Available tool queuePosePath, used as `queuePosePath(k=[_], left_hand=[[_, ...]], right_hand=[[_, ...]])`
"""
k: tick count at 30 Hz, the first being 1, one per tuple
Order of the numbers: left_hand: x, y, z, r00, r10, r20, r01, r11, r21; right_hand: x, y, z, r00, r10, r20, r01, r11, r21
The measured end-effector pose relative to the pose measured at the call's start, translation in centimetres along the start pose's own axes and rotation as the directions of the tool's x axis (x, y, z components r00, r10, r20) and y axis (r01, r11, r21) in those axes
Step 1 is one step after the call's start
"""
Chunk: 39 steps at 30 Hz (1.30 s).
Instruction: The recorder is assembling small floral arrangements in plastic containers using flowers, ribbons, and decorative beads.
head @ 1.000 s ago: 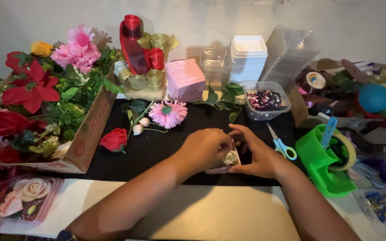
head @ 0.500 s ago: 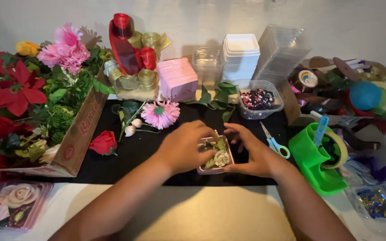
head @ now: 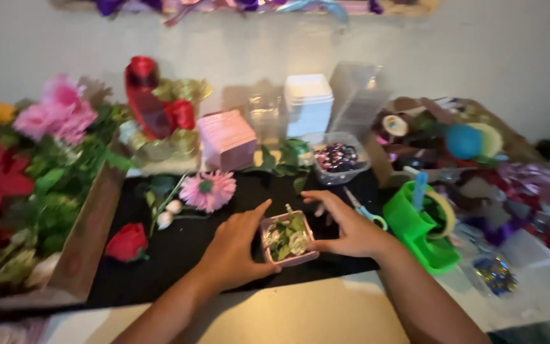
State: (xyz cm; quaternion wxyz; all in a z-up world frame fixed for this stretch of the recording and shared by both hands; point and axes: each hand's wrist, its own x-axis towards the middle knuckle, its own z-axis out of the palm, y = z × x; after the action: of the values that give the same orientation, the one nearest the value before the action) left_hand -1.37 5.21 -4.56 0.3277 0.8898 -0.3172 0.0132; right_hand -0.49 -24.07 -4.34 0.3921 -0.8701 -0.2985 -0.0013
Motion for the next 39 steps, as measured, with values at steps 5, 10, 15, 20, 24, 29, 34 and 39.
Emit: queuePosePath(k=[5,10,15,20,24,29,34,39], left_hand=[[-0.1,-1.2,0.5,0.989,0.144,-0.039,-0.145,0.989,-0.022],[0.0,-1.6,0.4,0.975,0.207,-0.074,-0.209,0.978,-0.019],[-0.2,-1.4,0.0,0.989,0.140,-0.047,-0.142,0.989,-0.043],[-0.1,-2.0,0.4,0.992,0.112,-0.060,-0.116,0.991,-0.071],[-0.1,-2.4,0.5,0.982,0.151,-0.114,-0.162,0.983,-0.092],[0.1,-2.1,0.5,0.983,0.122,-0.138,-0.139,0.983,-0.123],[0.0,-1.9,0.7,0.964,0.097,-0.247,-0.129,0.985,-0.116],[-0.4,-1.2,1.2,0.945,0.038,-0.326,-0.133,0.952,-0.275]], right_hand=[[0.4,-0.5,-0.8,0.974,0.068,-0.215,-0.083,0.995,-0.063],[4.0,2.5,-4.0,0.836,0.121,-0.535,-0.208,0.973,-0.105],[9.6,4.0,-7.4,0.918,0.146,-0.370,-0.344,0.758,-0.554],[13.0,8.2,-6.7,0.941,0.265,-0.211,-0.338,0.698,-0.631],[13.7,7.0,-7.9,0.832,0.475,-0.286,-0.554,0.699,-0.452],[10.9,5.6,-10.6,0.861,0.242,-0.447,-0.354,0.916,-0.188],[7.2,-0.5,-9.6,0.854,0.138,-0.501,-0.149,0.989,0.017],[3.6,-2.7,-3.7,0.931,0.233,-0.280,-0.101,0.903,0.418]])
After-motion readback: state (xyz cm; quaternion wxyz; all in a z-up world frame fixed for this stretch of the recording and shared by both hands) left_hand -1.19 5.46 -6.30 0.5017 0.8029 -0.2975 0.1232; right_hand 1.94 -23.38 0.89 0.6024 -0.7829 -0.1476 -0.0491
